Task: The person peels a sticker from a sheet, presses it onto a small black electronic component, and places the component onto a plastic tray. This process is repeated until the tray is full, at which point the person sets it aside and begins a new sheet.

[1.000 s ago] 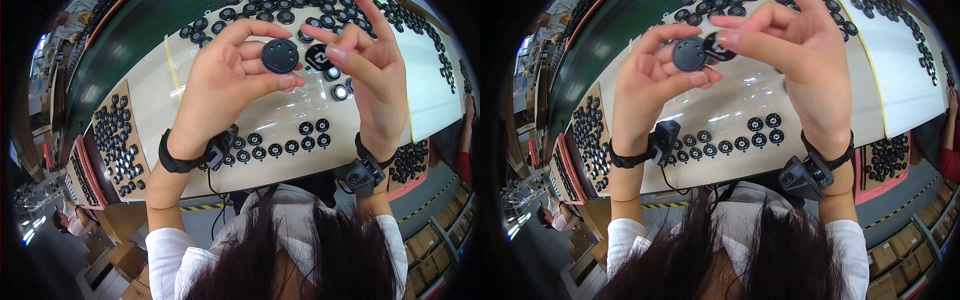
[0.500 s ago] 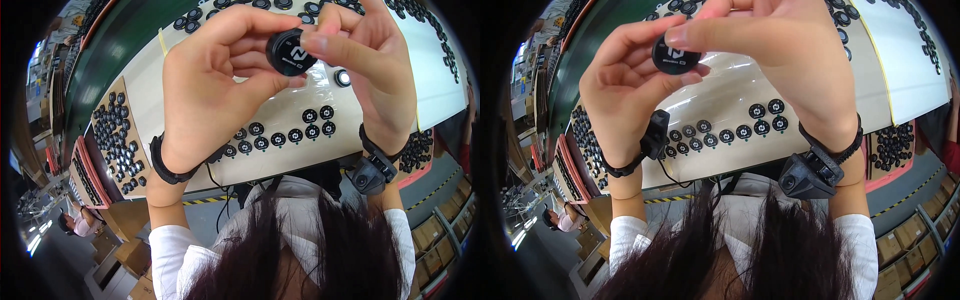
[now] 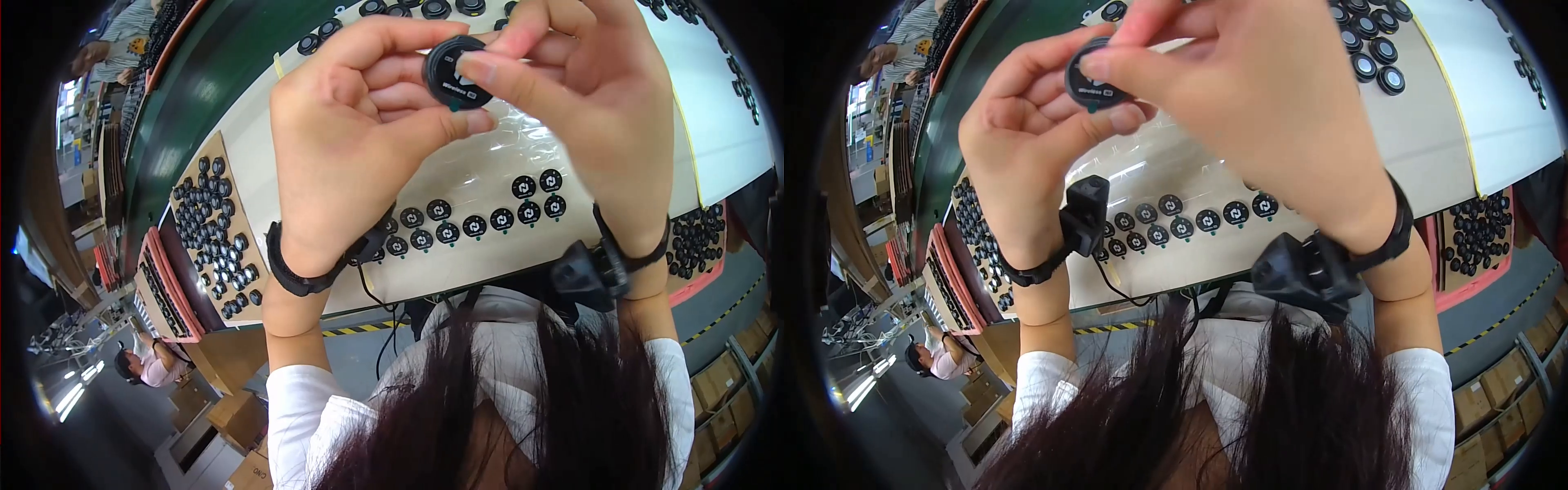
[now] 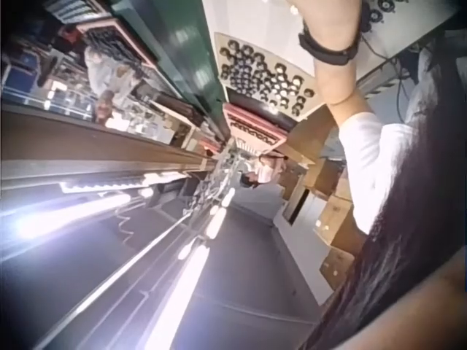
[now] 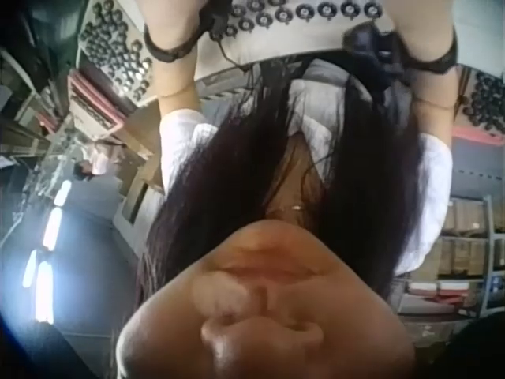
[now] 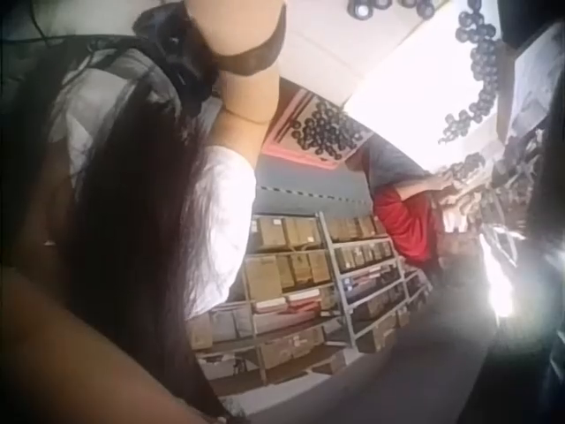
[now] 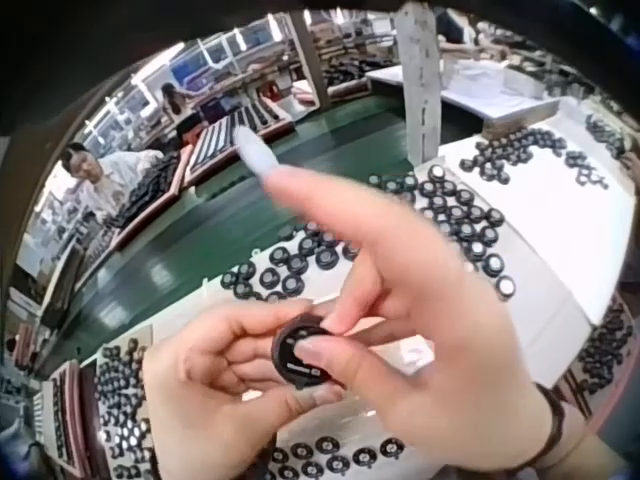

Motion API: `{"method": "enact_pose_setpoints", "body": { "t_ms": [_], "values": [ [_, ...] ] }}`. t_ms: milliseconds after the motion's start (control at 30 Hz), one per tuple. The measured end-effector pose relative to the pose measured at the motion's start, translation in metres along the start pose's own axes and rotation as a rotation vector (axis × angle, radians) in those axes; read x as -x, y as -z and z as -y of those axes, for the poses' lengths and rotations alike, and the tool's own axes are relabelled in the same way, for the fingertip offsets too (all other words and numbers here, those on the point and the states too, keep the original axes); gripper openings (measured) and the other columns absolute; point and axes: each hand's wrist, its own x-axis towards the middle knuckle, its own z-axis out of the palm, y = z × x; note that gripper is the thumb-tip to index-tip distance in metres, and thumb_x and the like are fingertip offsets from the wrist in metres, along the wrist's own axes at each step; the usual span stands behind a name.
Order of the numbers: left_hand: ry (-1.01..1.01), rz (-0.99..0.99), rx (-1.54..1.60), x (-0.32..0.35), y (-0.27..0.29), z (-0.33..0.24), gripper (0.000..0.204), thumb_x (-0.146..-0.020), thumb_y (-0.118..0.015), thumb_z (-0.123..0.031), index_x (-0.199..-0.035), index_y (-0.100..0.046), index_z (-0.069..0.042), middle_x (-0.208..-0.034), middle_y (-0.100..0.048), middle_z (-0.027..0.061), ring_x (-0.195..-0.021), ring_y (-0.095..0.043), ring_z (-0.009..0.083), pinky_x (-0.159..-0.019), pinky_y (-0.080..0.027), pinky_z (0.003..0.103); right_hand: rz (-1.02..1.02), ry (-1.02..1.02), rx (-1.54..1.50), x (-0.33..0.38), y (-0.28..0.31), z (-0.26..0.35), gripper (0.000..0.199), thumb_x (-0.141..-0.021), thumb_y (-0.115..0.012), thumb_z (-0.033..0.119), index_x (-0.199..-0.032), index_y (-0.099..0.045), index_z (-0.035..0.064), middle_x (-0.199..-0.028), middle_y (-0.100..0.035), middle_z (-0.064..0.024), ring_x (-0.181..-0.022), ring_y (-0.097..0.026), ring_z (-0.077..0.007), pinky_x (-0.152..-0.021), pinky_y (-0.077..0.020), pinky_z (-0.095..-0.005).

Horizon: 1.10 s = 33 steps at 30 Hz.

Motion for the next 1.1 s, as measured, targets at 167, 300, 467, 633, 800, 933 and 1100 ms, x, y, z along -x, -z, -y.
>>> {"method": "enact_pose_setpoints", "body": {
  "t_ms": [167, 300, 467, 633, 800, 933, 1100],
  "values": [
    [-0.102, 0.069, -0.467, 0.019, 0.008, 0.010, 0.037, -0.071, -0.058, 0.014, -0.107, -0.052, 0.007, -0.097, -0.060, 0.0140, -0.080, -0.064, 0.0188, -0.073, -0.053, 0.025, -0.071, 0.119, 0.350, 0.001, -0.004, -0.015, 0.065, -0.073, -0.064, 0.000, -0.131, -0.034, 0.0085, -0.101, -0.056, -0.0076, -0.098, -0.053, -0.0202, -0.085, -0.0427, -0.0317],
    [0.233, 0.099, -0.361, -0.034, 0.060, 0.049, 0.037, -0.072, -0.058, 0.010, -0.107, -0.054, 0.001, -0.091, -0.060, 0.0114, -0.077, -0.064, 0.0169, -0.070, -0.051, 0.023, -0.123, 0.216, 0.644, -0.003, 0.003, -0.019, 0.061, -0.073, -0.064, 0.003, -0.129, -0.041, 0.0125, -0.111, -0.054, -0.0068, -0.107, -0.050, -0.0209, -0.089, -0.0398, -0.0332],
    [0.140, -0.376, -0.827, -0.095, 0.216, 0.166, 0.036, -0.077, -0.055, -0.004, -0.112, -0.053, -0.002, -0.101, -0.058, 0.0166, -0.087, -0.062, 0.0268, -0.075, -0.049, 0.031, -0.137, 0.147, 0.671, -0.006, 0.013, -0.018, 0.043, -0.074, -0.064, 0.010, -0.116, -0.054, 0.0142, -0.125, -0.046, -0.0058, -0.110, -0.047, -0.0200, -0.088, -0.0396, -0.0320],
    [0.031, -0.301, -1.481, -0.103, 0.244, 0.205, 0.040, -0.077, -0.060, -0.019, -0.113, -0.054, -0.004, -0.107, -0.057, 0.0153, -0.101, -0.055, 0.0312, -0.086, -0.044, 0.036, -0.097, 0.173, 0.626, -0.008, 0.014, -0.036, 0.029, -0.076, -0.062, 0.012, -0.105, -0.060, 0.0097, -0.121, -0.049, -0.0059, -0.107, -0.048, -0.0185, -0.086, -0.0396, -0.0302],
    [-0.167, 0.190, -0.907, -0.084, 0.108, 0.119, 0.033, -0.075, -0.062, -0.009, -0.108, -0.056, -0.008, -0.107, -0.055, 0.0083, -0.092, -0.055, 0.0217, -0.079, -0.044, 0.029, -0.104, 0.126, 0.638, -0.005, 0.020, -0.041, 0.025, -0.076, -0.062, 0.010, -0.100, -0.060, 0.0076, -0.118, -0.051, -0.0063, -0.104, -0.050, -0.0184, -0.085, -0.0398, -0.0295],
    [-0.270, 0.439, -0.865, -0.073, 0.086, 0.121, 0.030, -0.074, -0.061, -0.006, -0.103, -0.054, -0.007, -0.096, -0.057, 0.0086, -0.084, -0.057, 0.0241, -0.073, -0.046, 0.032, -0.078, 0.132, 0.620, -0.005, 0.017, -0.038, 0.020, -0.075, -0.063, 0.009, -0.094, -0.060, 0.0050, -0.115, -0.053, -0.0080, -0.101, -0.051, -0.0175, -0.084, -0.0400, -0.0292],
    [0.053, 0.337, -0.469, -0.056, 0.070, 0.103, 0.027, -0.081, -0.057, -0.008, -0.107, -0.050, -0.007, -0.091, -0.058, 0.0077, -0.074, -0.060, 0.0189, -0.065, -0.048, 0.029, -0.064, 0.097, 0.482, -0.003, 0.018, -0.035, 0.010, -0.076, -0.062, 0.007, -0.081, -0.056, 0.0015, -0.113, -0.054, -0.0116, -0.099, -0.052, -0.0170, -0.085, -0.0398, -0.0283]
  ]
}}
